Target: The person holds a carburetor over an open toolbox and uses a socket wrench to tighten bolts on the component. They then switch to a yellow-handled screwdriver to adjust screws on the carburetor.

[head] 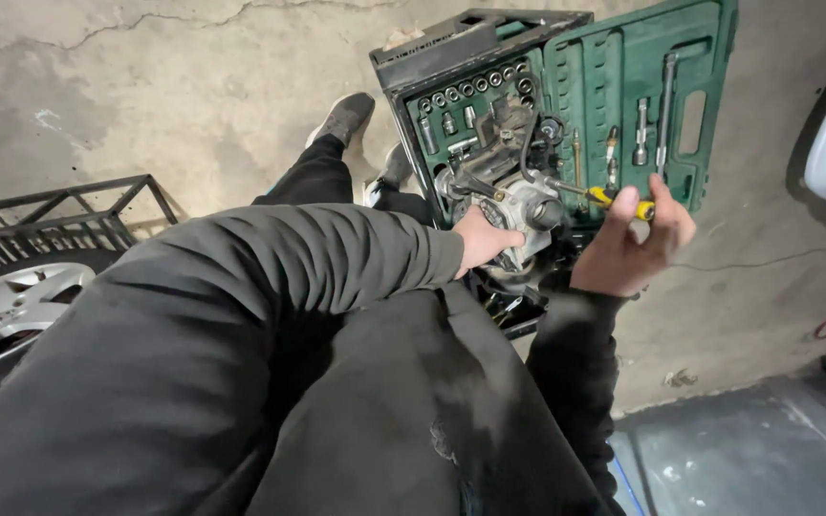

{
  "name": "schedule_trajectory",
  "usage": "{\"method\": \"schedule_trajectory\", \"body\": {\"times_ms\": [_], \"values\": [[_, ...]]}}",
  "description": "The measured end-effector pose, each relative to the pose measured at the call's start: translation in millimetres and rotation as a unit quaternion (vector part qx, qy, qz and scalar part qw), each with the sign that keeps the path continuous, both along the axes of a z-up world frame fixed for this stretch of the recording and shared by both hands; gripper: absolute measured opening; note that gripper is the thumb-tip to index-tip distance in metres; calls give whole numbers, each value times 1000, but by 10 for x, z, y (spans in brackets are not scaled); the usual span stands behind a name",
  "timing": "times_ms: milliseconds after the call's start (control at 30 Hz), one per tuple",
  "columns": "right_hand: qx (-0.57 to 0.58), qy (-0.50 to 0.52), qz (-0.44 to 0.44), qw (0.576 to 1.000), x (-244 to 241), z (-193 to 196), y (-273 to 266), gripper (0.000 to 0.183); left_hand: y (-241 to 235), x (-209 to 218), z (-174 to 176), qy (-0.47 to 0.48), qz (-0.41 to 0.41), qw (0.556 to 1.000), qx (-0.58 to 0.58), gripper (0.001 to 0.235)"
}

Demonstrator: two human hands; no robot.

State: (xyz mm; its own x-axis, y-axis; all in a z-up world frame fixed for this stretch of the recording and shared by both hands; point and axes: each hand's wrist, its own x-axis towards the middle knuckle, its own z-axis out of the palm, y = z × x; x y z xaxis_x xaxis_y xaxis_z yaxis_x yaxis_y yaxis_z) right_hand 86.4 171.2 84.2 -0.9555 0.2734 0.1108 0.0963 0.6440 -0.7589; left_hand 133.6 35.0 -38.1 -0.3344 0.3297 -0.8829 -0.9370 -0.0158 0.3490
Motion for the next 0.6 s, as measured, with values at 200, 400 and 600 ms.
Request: {"method": "schedule_trajectory", "body": {"times_ms": [200,400,600], "values": [[172,-63,-58,981,-50,243,-119,39,15,-4,21,13,23,1000,2,94],[-64,40,54,996,45,142,-165,37,21,17,-12,19,37,999,1,90],[36,30,-57,997,-47,254,-405,33,-3,-3,-4,29,47,998,29,78]]}}
